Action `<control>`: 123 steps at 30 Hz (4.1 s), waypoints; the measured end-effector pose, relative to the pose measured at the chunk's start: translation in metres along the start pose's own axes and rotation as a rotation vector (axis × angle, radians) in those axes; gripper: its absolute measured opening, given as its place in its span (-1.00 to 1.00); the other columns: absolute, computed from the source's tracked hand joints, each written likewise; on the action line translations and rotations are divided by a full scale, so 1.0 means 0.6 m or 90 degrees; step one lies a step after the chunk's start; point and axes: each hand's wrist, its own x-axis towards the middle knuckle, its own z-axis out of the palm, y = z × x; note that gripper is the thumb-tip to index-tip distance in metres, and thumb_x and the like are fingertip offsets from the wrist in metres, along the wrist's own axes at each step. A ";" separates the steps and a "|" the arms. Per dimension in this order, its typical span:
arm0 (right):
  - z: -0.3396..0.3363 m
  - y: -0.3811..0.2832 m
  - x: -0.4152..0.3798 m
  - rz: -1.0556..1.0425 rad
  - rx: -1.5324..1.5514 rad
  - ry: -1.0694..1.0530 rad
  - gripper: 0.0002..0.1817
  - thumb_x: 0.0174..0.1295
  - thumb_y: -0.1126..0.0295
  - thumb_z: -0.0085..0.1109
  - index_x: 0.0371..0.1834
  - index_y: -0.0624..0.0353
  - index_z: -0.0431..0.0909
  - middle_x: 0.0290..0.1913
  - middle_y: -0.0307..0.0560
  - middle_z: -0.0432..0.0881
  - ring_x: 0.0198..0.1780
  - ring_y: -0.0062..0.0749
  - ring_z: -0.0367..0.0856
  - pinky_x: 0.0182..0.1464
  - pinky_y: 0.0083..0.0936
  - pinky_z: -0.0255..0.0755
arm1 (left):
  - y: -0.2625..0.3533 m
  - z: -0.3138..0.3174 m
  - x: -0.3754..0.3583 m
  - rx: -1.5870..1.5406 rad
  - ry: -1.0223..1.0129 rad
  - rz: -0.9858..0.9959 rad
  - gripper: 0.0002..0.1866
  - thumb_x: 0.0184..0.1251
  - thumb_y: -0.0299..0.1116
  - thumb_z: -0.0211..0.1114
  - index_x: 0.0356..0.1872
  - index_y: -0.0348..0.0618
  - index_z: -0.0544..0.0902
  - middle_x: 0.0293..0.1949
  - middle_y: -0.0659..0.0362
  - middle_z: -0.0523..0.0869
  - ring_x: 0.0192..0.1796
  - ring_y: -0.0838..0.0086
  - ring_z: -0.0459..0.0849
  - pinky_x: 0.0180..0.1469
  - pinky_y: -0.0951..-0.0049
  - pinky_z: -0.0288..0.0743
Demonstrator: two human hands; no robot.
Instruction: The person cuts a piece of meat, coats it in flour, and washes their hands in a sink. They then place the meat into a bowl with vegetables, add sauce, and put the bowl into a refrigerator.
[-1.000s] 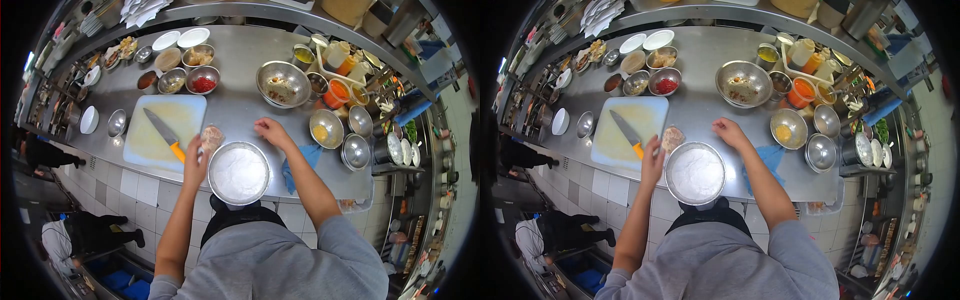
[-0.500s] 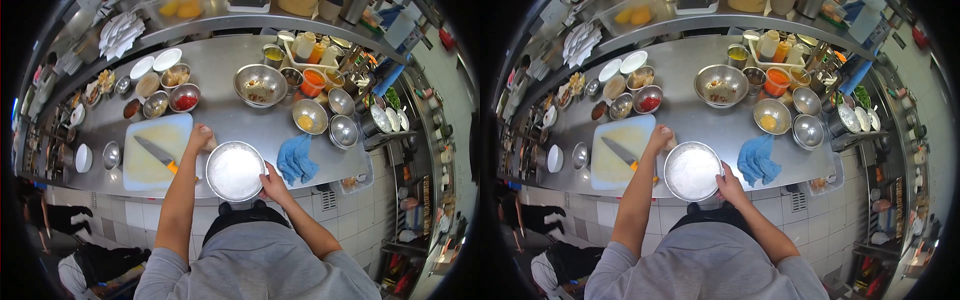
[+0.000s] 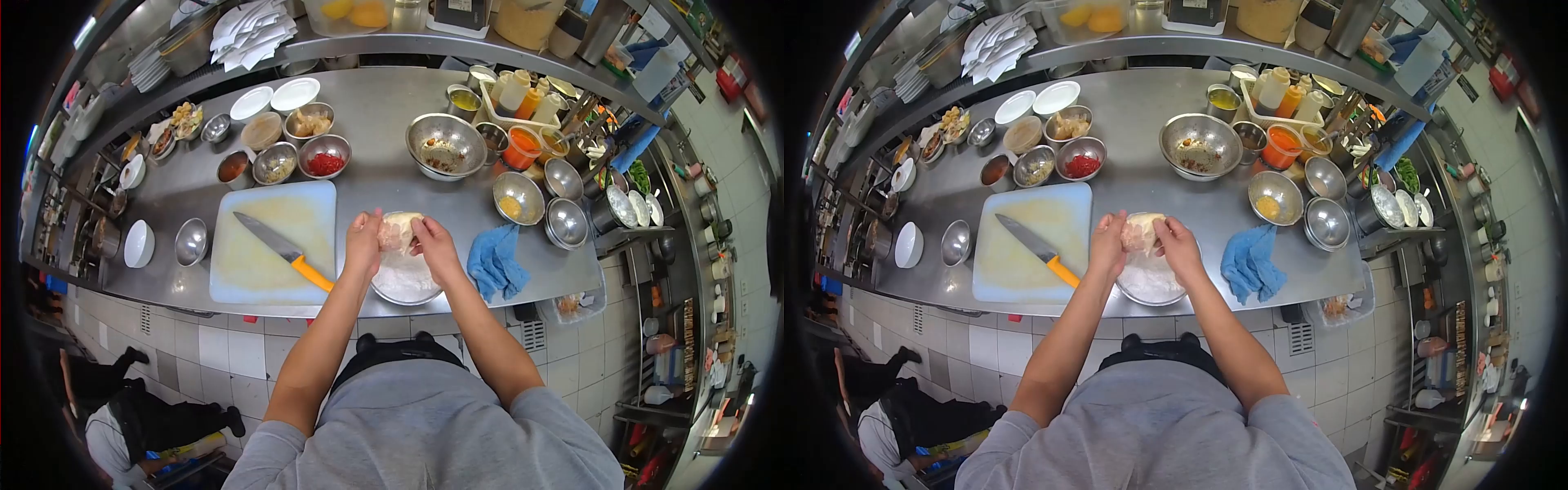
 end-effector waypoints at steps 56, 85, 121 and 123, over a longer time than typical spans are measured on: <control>-0.823 0.487 -0.590 0.428 -0.587 0.294 -0.76 0.16 0.18 0.03 -0.31 0.07 0.58 -0.44 0.00 0.60 -0.42 -0.23 0.61 -0.45 -0.22 0.44 | -0.308 0.384 -0.086 0.998 -0.620 0.332 -0.74 0.20 -0.20 0.23 -0.17 -0.05 0.73 0.09 0.06 0.61 0.20 0.11 0.46 0.23 0.00 0.26; -0.809 -0.079 0.012 0.133 -0.975 0.506 -0.67 0.19 0.23 0.19 -0.06 0.17 0.58 -0.15 0.20 0.67 -0.05 0.13 0.65 0.03 -0.07 0.52 | -0.048 -0.069 -0.069 0.791 0.112 0.294 -0.54 0.46 -0.33 0.12 0.30 -0.28 0.36 0.27 -0.04 0.44 0.23 0.18 0.45 0.27 0.27 0.32; 0.027 -0.002 0.016 -0.098 -0.666 -0.143 -0.60 0.19 0.20 0.30 0.02 0.18 0.62 0.00 0.15 0.63 -0.03 -0.13 0.66 0.05 -0.35 0.50 | 0.005 -0.143 -0.068 0.694 -0.009 0.238 -0.65 0.38 -0.45 0.04 0.16 -0.27 0.44 0.09 -0.13 0.55 0.16 -0.02 0.52 0.20 0.21 0.39; 0.066 0.065 0.052 -0.156 -0.841 -0.133 -0.53 0.13 0.08 0.28 0.03 0.14 0.63 0.06 0.15 0.58 0.10 0.01 0.55 0.15 -0.23 0.43 | 0.008 -0.145 -0.065 0.693 -0.034 0.236 -0.65 0.38 -0.44 0.04 0.16 -0.26 0.45 0.08 -0.13 0.55 0.14 -0.02 0.53 0.18 0.20 0.40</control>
